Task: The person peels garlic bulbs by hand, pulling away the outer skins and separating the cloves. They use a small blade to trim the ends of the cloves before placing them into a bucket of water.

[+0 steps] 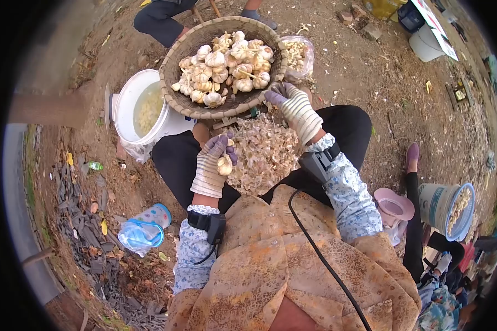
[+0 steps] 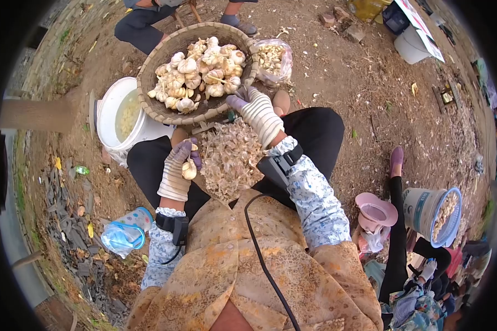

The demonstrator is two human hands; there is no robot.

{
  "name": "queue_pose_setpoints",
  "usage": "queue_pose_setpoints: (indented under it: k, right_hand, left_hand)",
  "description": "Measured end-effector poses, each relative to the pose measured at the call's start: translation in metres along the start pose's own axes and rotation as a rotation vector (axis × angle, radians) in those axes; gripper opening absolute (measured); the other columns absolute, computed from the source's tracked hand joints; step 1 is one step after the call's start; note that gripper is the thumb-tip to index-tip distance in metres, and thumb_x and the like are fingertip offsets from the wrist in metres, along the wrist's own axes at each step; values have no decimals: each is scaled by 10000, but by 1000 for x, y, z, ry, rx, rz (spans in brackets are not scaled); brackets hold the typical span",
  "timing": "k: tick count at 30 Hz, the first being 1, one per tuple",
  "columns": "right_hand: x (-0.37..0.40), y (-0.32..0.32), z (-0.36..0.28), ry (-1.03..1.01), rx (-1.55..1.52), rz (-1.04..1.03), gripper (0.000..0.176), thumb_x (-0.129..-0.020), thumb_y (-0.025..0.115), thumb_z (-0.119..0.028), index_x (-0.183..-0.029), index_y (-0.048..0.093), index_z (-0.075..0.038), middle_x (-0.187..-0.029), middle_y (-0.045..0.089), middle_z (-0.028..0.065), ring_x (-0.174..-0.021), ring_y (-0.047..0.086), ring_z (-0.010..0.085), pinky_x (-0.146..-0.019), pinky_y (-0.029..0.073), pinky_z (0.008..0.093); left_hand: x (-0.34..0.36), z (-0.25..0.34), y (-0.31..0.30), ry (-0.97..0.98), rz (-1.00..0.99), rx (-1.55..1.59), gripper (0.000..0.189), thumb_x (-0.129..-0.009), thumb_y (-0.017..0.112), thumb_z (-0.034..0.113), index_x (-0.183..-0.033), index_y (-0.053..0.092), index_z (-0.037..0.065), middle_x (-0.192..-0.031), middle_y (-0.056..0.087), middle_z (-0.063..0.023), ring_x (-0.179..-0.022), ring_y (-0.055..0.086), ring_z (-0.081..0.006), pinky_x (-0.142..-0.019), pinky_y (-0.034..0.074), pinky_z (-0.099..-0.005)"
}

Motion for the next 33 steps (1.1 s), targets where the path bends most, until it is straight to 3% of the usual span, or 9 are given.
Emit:
queue_pose_setpoints:
  k: [2,7,11,14,16,19,23,31,33]
  right_hand:
    - [57,40,-19,203,-14,-209,424,-837,759,-236,-1127,625,43,-964,662,35,-850,568,97,-745,483,264]
    - [88,80,10,265,-206,-299,203,-863,718,-188,-947,647,-17,-730,620,-6,-559,500,41,-474,368,200]
    - [90,77,8,324,-384,-308,167,-886,687,-224,-889,639,-64,-665,579,-14,-462,431,42,-410,283,189]
    - [96,80,12,379,-391,-323,187,-889,688,-246,-883,640,-65,-663,575,-19,-466,435,37,-412,290,188]
    - [101,79,11,401,-420,-364,213,-892,690,-276,-910,642,-69,-696,585,-21,-477,436,36,-418,292,192]
    - [101,80,10,339,-286,-352,249,-889,695,-305,-974,635,-78,-761,600,-24,-494,429,24,-427,294,190]
    - [102,93,6,-48,166,-349,236,-954,597,-196,-1042,597,23,-868,650,107,-785,608,226,-705,499,351]
    - [103,96,17,-138,219,-393,238,-962,565,-186,-1067,617,21,-880,666,175,-783,645,304,-695,494,375]
    - [105,96,12,-153,331,-416,304,-973,550,-207,-1185,595,6,-902,667,197,-838,661,324,-724,499,376]
  left_hand:
    - [-5,-5,-3,-3,3,17,252,-881,713,170,-1040,664,-19,-737,631,-51,-581,605,-154,-515,512,-267]
    - [5,3,22,143,49,-281,257,-883,713,184,-1028,685,-26,-758,664,-64,-586,608,-126,-533,490,-225]
    - [8,5,25,127,-32,-292,296,-905,684,196,-1097,659,-29,-781,666,-70,-619,608,-124,-561,486,-226]
    - [12,4,22,90,-86,-302,302,-916,668,201,-1125,643,-16,-801,652,-65,-613,594,-128,-559,476,-229]
    - [10,4,18,7,-132,49,242,-916,661,134,-1095,643,-27,-818,650,-67,-619,599,-129,-562,507,-238]
    - [8,7,9,2,-109,87,242,-906,677,154,-1084,651,-9,-835,646,-52,-643,601,-123,-574,517,-241]
    - [10,8,9,44,-39,4,240,-908,674,182,-1074,657,10,-829,643,-33,-671,600,-110,-584,510,-236]
    - [10,5,5,2,-52,-87,273,-908,672,201,-1087,644,-3,-803,615,-13,-677,588,-100,-569,493,-227]
    - [10,1,2,-37,-19,4,213,-881,704,153,-1036,671,11,-767,637,-33,-579,597,-113,-510,505,-217]
Point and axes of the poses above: each hand's wrist, its own x-axis away from the middle knuckle, its own y-axis out of the palm, z = x × y, the point moved 7 cm from there along -x, towards the middle knuckle
